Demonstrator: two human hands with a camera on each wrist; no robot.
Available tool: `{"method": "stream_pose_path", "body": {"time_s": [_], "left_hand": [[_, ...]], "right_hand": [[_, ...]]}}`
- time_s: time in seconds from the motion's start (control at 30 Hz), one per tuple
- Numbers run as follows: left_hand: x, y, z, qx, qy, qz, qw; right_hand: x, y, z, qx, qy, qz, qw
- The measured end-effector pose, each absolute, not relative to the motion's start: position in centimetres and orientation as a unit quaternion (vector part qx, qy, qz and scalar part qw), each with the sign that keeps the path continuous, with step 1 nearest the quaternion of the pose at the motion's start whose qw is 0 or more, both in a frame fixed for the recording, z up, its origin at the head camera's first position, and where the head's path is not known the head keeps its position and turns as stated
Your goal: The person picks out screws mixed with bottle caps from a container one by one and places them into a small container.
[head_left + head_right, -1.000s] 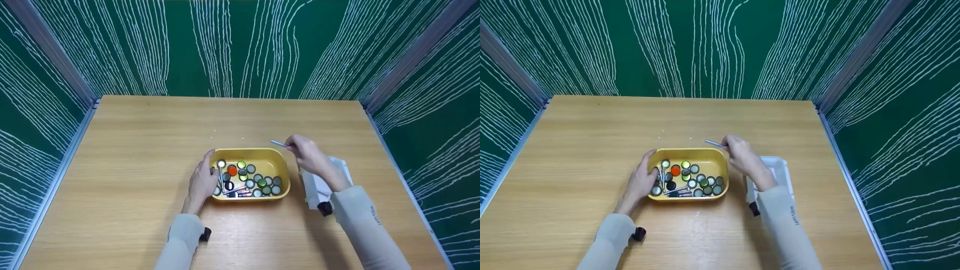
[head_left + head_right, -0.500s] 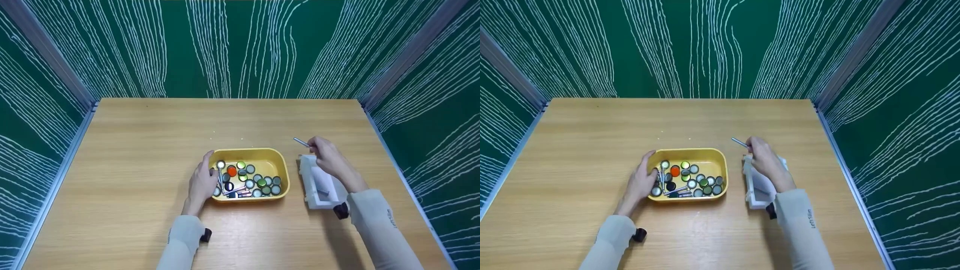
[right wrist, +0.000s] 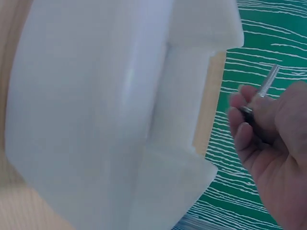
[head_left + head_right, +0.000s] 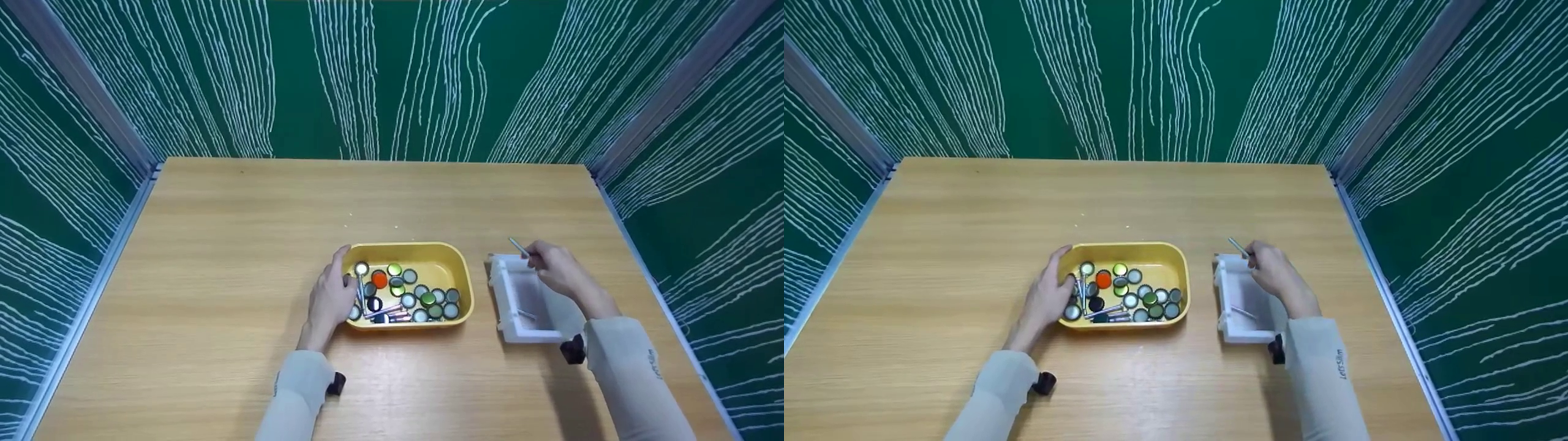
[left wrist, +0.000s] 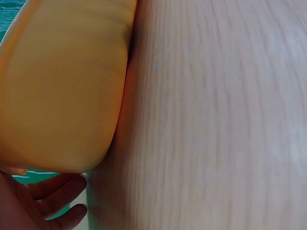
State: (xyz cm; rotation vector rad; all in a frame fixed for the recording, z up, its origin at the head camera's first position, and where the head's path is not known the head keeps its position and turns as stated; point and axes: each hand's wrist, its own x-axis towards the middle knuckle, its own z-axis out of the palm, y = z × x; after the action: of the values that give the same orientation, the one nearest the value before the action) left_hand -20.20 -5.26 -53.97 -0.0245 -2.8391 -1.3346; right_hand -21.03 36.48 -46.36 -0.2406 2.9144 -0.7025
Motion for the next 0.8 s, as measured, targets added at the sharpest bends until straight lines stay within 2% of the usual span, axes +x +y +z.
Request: {"method": "stream_pose_path", "body": {"time_s": [0.27,0.5,0.8], "left_hand": [[-20.2,-5.3,-54.0,-0.007,-0.903,-0.429,0.004],[-20.2,-5.3,-54.0,-0.014,-0.903,-0.429,0.019],[-20.2,-5.3,-54.0,-0.019,-0.902,-0.432,0.019]], "right_hand": [[-20.7,36.7,-47.5,-0.06,0.968,-0.197,0.145],[-20.4,36.7,-48.9,-0.119,0.968,-0.174,0.135],[-20.2,36.1,-49.4,-0.135,0.965,-0.151,0.165]]}}
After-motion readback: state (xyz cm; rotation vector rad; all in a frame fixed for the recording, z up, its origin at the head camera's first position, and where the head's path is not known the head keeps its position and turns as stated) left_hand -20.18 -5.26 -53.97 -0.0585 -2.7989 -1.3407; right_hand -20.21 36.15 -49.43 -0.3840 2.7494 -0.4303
